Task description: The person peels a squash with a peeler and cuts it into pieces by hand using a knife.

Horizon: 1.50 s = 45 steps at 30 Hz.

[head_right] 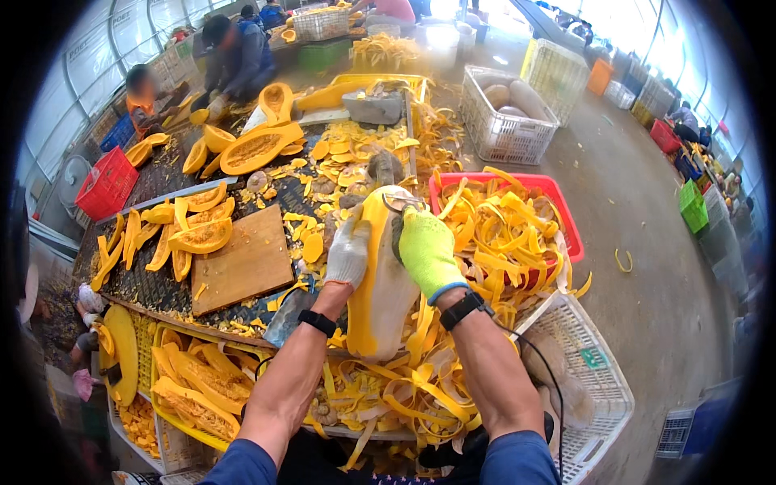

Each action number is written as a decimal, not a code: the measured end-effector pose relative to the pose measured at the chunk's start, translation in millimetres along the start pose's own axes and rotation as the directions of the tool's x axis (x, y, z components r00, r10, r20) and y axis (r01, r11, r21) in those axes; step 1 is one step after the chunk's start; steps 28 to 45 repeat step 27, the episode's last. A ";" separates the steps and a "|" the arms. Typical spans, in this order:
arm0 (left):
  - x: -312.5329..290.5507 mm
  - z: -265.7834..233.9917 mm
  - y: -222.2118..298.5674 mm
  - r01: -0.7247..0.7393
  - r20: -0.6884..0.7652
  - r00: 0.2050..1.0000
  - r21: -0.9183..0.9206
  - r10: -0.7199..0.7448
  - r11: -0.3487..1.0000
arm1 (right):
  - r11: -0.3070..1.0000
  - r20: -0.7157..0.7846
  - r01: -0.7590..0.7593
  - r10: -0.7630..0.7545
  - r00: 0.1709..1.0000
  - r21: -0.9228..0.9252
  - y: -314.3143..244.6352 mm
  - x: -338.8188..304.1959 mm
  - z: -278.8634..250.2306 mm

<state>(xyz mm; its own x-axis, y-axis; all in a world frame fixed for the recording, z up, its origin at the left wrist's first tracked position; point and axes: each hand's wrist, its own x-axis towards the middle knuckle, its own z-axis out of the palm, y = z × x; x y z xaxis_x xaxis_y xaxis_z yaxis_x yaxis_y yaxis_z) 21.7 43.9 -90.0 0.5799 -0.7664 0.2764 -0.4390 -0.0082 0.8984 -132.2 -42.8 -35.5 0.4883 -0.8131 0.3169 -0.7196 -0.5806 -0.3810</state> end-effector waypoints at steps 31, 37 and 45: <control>-105.5 11.9 49.7 -0.211 -0.147 0.927 0.555 0.345 0.805 | 0.995 0.278 -0.018 0.045 0.959 -0.100 1.4 38.5 -31.0; -105.5 11.9 49.7 -0.211 -0.147 0.927 0.555 0.345 0.805 | 0.995 0.278 -0.018 0.045 0.959 -0.100 1.4 38.5 -31.0; -105.5 11.9 49.7 -0.211 -0.147 0.927 0.555 0.345 0.805 | 0.995 0.278 -0.018 0.045 0.959 -0.100 1.4 38.5 -31.0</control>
